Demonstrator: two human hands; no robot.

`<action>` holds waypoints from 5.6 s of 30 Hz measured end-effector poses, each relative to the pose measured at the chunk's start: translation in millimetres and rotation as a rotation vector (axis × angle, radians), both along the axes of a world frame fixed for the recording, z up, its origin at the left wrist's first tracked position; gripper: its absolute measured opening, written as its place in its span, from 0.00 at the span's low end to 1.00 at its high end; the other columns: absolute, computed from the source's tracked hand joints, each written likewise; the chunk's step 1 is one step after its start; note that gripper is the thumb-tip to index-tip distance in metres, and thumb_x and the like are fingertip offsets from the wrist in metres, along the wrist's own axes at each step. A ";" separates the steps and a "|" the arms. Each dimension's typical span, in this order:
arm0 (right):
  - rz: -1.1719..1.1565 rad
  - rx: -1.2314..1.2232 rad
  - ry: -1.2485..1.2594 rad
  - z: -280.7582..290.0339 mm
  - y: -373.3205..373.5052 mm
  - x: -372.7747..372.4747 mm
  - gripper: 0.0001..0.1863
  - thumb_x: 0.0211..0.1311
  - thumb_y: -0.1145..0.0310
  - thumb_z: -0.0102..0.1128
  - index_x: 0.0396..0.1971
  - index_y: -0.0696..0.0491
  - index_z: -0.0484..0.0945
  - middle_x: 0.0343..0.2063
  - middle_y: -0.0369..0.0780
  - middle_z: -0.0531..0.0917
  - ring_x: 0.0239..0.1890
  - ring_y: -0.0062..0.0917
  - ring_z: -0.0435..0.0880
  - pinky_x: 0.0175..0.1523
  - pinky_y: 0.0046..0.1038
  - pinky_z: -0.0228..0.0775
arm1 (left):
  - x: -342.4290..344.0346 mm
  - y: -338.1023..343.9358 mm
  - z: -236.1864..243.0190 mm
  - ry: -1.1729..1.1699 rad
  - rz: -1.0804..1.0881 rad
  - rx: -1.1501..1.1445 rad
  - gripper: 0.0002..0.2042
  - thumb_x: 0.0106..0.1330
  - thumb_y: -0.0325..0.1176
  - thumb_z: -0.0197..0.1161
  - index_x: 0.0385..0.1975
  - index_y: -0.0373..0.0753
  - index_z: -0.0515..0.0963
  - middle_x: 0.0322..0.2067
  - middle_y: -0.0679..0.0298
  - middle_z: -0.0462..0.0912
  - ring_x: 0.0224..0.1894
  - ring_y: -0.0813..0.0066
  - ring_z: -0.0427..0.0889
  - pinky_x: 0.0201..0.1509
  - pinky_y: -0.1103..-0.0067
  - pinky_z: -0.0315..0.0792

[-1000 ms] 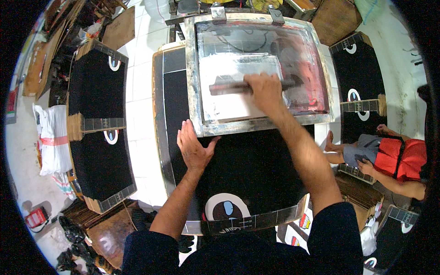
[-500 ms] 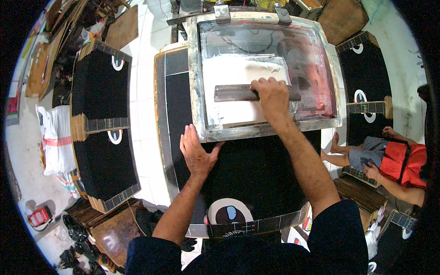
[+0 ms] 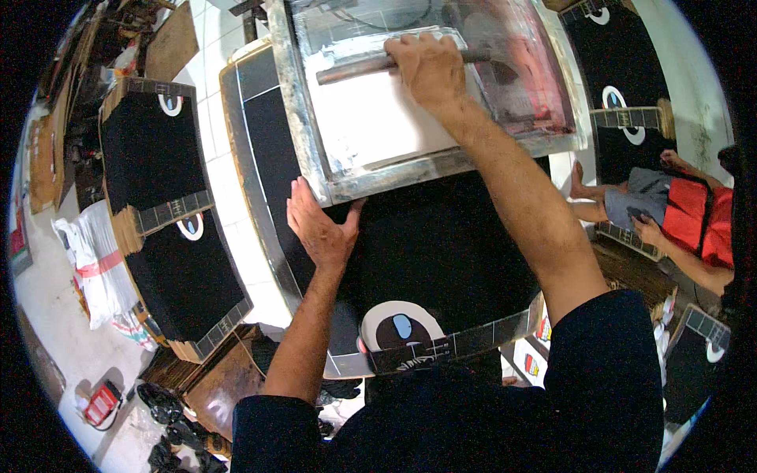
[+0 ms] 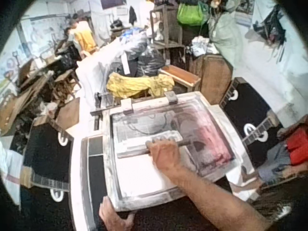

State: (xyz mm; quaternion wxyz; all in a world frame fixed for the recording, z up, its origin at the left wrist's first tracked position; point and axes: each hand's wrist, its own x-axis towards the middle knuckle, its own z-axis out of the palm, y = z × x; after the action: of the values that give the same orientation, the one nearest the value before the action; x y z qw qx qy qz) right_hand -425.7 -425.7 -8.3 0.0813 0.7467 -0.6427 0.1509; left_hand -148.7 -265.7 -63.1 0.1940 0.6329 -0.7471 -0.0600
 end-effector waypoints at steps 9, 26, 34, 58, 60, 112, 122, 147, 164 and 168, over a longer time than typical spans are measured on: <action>-0.038 0.089 -0.017 16.8 117.5 23.3 0.10 0.59 0.70 0.61 0.40 0.45 0.83 0.35 0.35 0.84 0.43 0.31 0.83 0.47 0.38 0.70 | -0.4 -0.4 2.0 0.025 0.004 -0.001 0.55 0.57 0.58 0.76 0.73 0.25 0.55 0.70 0.39 0.65 0.75 0.46 0.61 0.78 0.52 0.52; 0.000 0.074 -0.170 26.5 125.8 13.6 0.13 0.59 0.74 0.59 0.43 0.47 0.85 0.40 0.37 0.88 0.50 0.31 0.85 0.62 0.46 0.65 | -6.7 -8.2 -13.4 0.613 -0.040 -0.164 0.56 0.48 0.38 0.86 0.76 0.30 0.56 0.72 0.43 0.65 0.73 0.50 0.69 0.76 0.63 0.64; 0.076 0.179 -0.213 56.9 70.7 -3.0 0.14 0.53 0.70 0.69 0.42 0.48 0.85 0.39 0.39 0.88 0.45 0.36 0.84 0.52 0.44 0.69 | -4.5 -5.7 -17.2 0.503 -0.060 -0.219 0.52 0.49 0.36 0.86 0.73 0.28 0.60 0.71 0.43 0.67 0.71 0.51 0.71 0.73 0.65 0.68; 0.078 0.065 -0.186 18.2 12.2 -13.4 0.17 0.47 0.66 0.75 0.40 0.50 0.86 0.39 0.40 0.89 0.44 0.42 0.86 0.48 0.45 0.76 | -8.7 -5.0 -10.6 0.547 -0.057 -0.174 0.47 0.55 0.38 0.82 0.72 0.28 0.62 0.69 0.35 0.66 0.72 0.41 0.69 0.74 0.58 0.66; 0.034 0.245 -0.202 30.2 72.3 -3.7 0.16 0.47 0.73 0.68 0.40 0.47 0.85 0.36 0.38 0.85 0.44 0.36 0.81 0.51 0.42 0.68 | -8.5 -6.2 -11.2 0.555 -0.064 -0.178 0.47 0.55 0.38 0.82 0.72 0.28 0.62 0.69 0.35 0.66 0.72 0.41 0.68 0.74 0.58 0.66; 0.051 -0.200 0.286 366.4 -111.7 -128.1 0.26 0.79 0.49 0.52 0.65 0.49 0.80 0.64 0.48 0.79 0.68 0.39 0.74 0.74 0.41 0.62 | 205.5 454.3 -161.9 0.497 0.880 0.644 0.13 0.70 0.29 0.58 0.49 0.38 0.85 0.41 0.49 0.88 0.45 0.45 0.85 0.51 0.57 0.78; 0.062 -0.197 0.199 357.7 -129.6 -158.9 0.29 0.76 0.44 0.53 0.68 0.44 0.77 0.67 0.50 0.75 0.72 0.42 0.70 0.75 0.43 0.60 | 260.2 321.6 -50.6 0.497 0.787 -0.043 0.04 0.64 0.28 0.71 0.35 0.37 0.89 0.34 0.54 0.90 0.35 0.59 0.88 0.42 0.69 0.79; -0.134 -0.059 0.035 372.1 -66.1 -32.4 0.60 0.47 0.12 0.48 0.68 0.48 0.76 0.62 0.50 0.81 0.64 0.43 0.80 0.69 0.48 0.69 | -7.3 199.2 268.8 -0.005 -0.267 -0.471 0.21 0.54 0.25 0.66 0.50 0.35 0.85 0.23 0.71 0.78 0.20 0.74 0.74 0.24 0.71 0.67; -0.102 -0.105 -0.001 365.0 -39.6 -22.4 0.57 0.49 0.15 0.50 0.64 0.49 0.79 0.58 0.49 0.84 0.61 0.42 0.82 0.67 0.44 0.72 | -144.3 251.8 57.8 0.392 -0.553 0.100 0.36 0.58 0.52 0.72 0.65 0.38 0.75 0.59 0.55 0.77 0.62 0.51 0.74 0.68 0.56 0.65; -0.103 -0.125 0.004 361.4 -34.9 -21.2 0.57 0.49 0.14 0.51 0.63 0.49 0.80 0.58 0.49 0.84 0.61 0.43 0.83 0.66 0.42 0.73 | 52.3 217.1 25.6 0.414 0.370 0.032 0.39 0.53 0.53 0.77 0.61 0.33 0.76 0.61 0.46 0.77 0.67 0.43 0.69 0.71 0.55 0.62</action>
State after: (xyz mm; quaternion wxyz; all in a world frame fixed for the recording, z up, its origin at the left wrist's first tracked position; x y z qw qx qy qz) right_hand -447.0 -460.5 353.1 0.1367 0.7064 -0.6695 0.1847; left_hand -96.4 -48.6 -37.6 0.3401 0.7359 -0.5621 -0.1636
